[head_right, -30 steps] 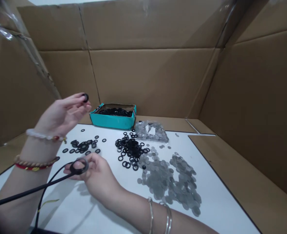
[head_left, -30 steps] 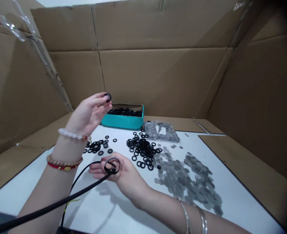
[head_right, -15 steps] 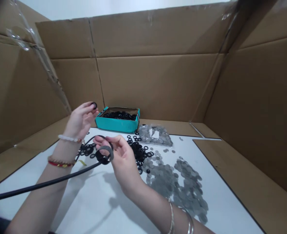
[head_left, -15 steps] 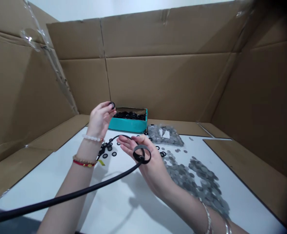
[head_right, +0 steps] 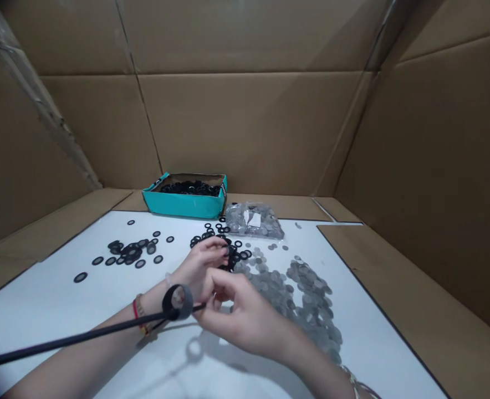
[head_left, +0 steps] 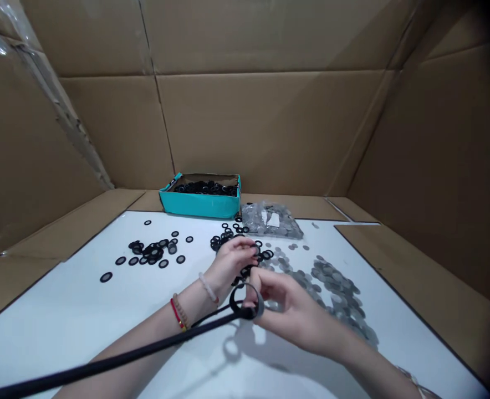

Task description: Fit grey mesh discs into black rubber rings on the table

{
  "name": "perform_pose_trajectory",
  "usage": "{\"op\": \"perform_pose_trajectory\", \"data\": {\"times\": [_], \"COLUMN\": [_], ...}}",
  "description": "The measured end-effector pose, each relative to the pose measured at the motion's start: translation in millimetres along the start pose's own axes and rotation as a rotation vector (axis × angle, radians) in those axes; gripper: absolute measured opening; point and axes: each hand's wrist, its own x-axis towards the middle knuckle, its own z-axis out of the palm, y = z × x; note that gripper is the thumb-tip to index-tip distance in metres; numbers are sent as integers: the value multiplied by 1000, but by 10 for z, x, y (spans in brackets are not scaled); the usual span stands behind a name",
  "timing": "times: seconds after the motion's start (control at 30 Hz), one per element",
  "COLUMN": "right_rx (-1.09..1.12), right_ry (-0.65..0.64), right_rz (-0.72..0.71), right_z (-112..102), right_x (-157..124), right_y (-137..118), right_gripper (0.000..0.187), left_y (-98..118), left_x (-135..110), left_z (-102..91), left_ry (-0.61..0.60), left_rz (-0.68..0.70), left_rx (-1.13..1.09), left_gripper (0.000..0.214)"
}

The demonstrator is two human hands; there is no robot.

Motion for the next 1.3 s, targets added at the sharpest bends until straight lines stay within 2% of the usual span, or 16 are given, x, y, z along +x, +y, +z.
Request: {"op": "perform_pose_trajectory", "data": {"times": [0.1, 0.27, 0.33, 0.37, 0.4, 0.47, 0.5, 0.53, 0.67, 0.83, 1.07, 1.3], "right_rx": [-29, -25, -32, -39, -68, -143, -168, -179, -129, -89, -165, 4], "right_ry": [-215, -419, -454, -404, -295, 22, 137, 191, 195, 314, 451, 423], "right_rz": [62, 167, 188, 176, 145, 84, 81, 84, 87, 54, 43, 52], "right_z": [-41, -160, -300, -386, -473, -620, -668, -694, -622, -500, -438, -431], "right_x": [64, 112, 112, 111, 112, 123, 135, 150, 224, 257, 242, 286], "right_y": [25, 57, 91, 121, 159, 256, 311, 365, 532, 582, 612, 677], "right_gripper": [15, 14, 27, 30, 28, 17, 19, 22, 23, 23, 26, 26], "left_y": [-55, -196, -243, -255, -260, -254, -248, -244, -242, -190, -167, -203], "left_x": [-131, -180, -171, -169, -169, -172, -173, -173, -158, -155, -108, -135], "left_z": [0, -18, -19, -18, -17, -13, -12, -12, -18, -11, -16, -46], "left_ry": [-11, 11, 31, 39, 45, 50, 52, 63, 101, 111, 140, 124], "left_rz": [-4, 53, 69, 78, 85, 81, 72, 67, 81, 106, 145, 105], "left_rx": [135, 163, 159, 157, 153, 145, 142, 143, 174, 145, 141, 72], "left_gripper": [22, 23, 23, 23, 23, 26, 28, 30, 32, 32, 27, 33]}}
